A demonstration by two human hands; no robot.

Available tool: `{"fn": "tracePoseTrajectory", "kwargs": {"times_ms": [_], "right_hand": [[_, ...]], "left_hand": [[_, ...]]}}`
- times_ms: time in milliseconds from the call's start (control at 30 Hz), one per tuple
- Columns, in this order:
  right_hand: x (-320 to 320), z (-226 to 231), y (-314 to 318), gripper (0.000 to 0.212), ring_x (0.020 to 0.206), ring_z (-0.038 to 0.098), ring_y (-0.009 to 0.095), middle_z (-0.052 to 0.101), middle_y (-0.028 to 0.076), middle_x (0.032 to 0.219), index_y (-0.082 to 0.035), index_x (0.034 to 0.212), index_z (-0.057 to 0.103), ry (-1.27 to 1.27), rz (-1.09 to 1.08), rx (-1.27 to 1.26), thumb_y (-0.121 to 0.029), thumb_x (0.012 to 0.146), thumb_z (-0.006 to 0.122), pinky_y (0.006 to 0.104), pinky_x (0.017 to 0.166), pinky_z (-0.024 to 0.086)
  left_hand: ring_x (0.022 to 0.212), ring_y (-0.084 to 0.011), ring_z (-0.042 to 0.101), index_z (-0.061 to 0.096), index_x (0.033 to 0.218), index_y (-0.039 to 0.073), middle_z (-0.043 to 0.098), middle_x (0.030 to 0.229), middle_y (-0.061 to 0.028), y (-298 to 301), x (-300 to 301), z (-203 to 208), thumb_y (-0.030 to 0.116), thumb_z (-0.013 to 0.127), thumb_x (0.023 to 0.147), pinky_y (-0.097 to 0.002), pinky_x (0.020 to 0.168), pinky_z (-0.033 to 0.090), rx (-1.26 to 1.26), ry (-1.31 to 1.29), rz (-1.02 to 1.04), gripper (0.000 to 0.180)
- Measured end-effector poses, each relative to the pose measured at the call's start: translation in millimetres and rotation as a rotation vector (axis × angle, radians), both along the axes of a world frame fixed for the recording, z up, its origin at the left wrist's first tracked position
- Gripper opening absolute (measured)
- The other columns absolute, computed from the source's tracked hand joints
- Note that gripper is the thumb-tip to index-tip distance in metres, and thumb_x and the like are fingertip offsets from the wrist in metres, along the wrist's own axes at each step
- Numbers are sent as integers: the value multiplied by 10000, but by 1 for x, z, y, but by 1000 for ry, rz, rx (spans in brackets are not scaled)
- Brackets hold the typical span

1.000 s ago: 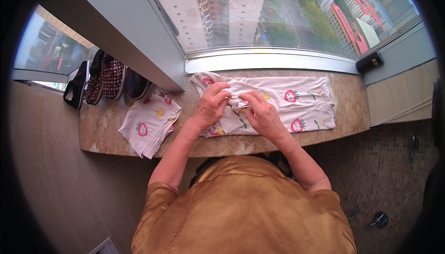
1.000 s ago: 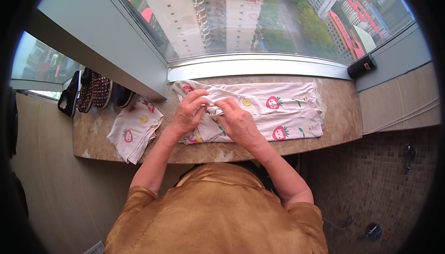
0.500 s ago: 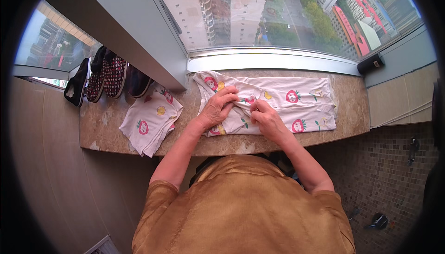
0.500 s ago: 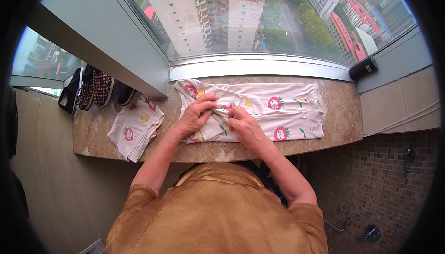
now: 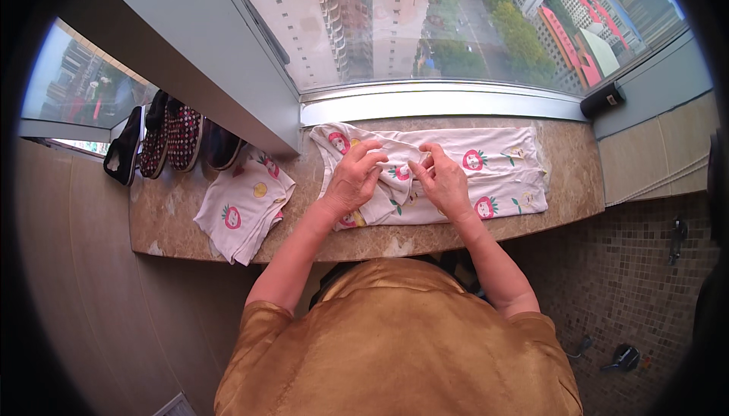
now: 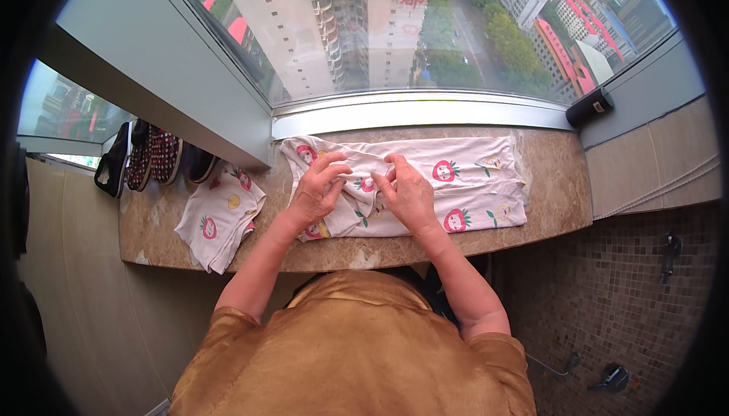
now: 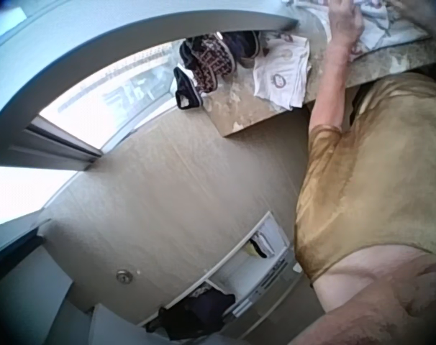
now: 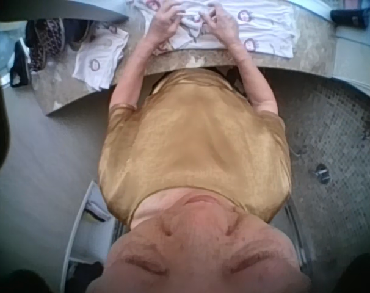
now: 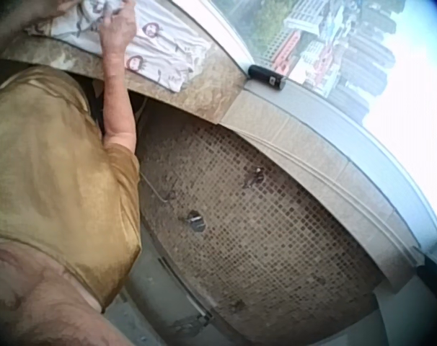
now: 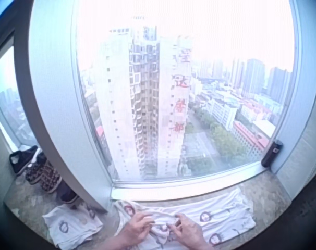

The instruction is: The person folds a light-colored patterned cloth on a windowsill, smoothing and aligning it into a compact rectangle. The folded cloth is then placed into a white storage bin. The person briefly handles a bucket of laundry in the shower area.

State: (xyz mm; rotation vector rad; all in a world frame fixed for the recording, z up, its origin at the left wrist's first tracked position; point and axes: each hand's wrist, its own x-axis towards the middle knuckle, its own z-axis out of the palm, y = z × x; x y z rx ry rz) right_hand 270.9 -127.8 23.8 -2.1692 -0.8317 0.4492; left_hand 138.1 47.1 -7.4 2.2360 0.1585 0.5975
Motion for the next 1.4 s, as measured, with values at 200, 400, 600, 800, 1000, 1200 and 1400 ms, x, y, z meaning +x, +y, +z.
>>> {"fn": "tracePoseTrajectory", "kwargs": {"times_ms": [200,400,600,800,1000,1200,1400], "right_hand": [[-17,-21,7,280,710,667,153,663,83,823,-52,1140,655,-36,133,242,-47,870,729,298,629,525],[-28,-35,-7,288,664,467,67,555,-11,841,-60,1113,714,89,142,328,68,862,655,217,608,416],[-26,-38,-8,352,669,474,67,561,12,936,-64,1196,692,92,181,327,46,864,653,213,611,418],[-20,-40,-4,382,639,536,85,608,34,935,-72,1227,693,382,81,340,-49,847,713,256,602,464],[-9,-51,5,318,616,490,6,596,-46,832,-30,1209,692,508,58,244,-43,892,705,198,544,406],[-11,-48,-1,395,637,498,125,535,47,909,-30,1191,693,210,102,292,38,804,653,259,626,449],[-13,-40,-2,567,683,516,144,528,82,1081,-30,1344,591,171,105,289,57,785,628,283,675,476]], "left_hand": [[1180,-370,578,636,1111,35,598,1247,-158,15,-7,-6,0,685,815,-432,1013,476,164,12,185,301],[1092,-354,598,644,1087,29,615,1204,-148,30,-16,-16,-3,692,824,-431,970,477,269,17,328,270],[1055,-336,612,634,1132,49,605,1179,-136,35,-26,-22,58,683,861,-429,953,476,340,5,303,275],[1073,-346,617,604,1246,48,610,1144,-157,60,-4,2,18,649,838,-419,912,513,31,28,433,412],[644,-139,650,646,1101,3,624,899,-56,97,-4,12,55,678,866,-305,528,518,-457,458,216,242],[598,-119,668,592,896,14,673,855,-49,95,-12,18,56,684,892,-267,470,505,-657,511,136,101],[707,-111,687,562,857,48,652,810,-14,93,-12,6,8,671,885,-256,605,530,-911,190,58,119]]}}
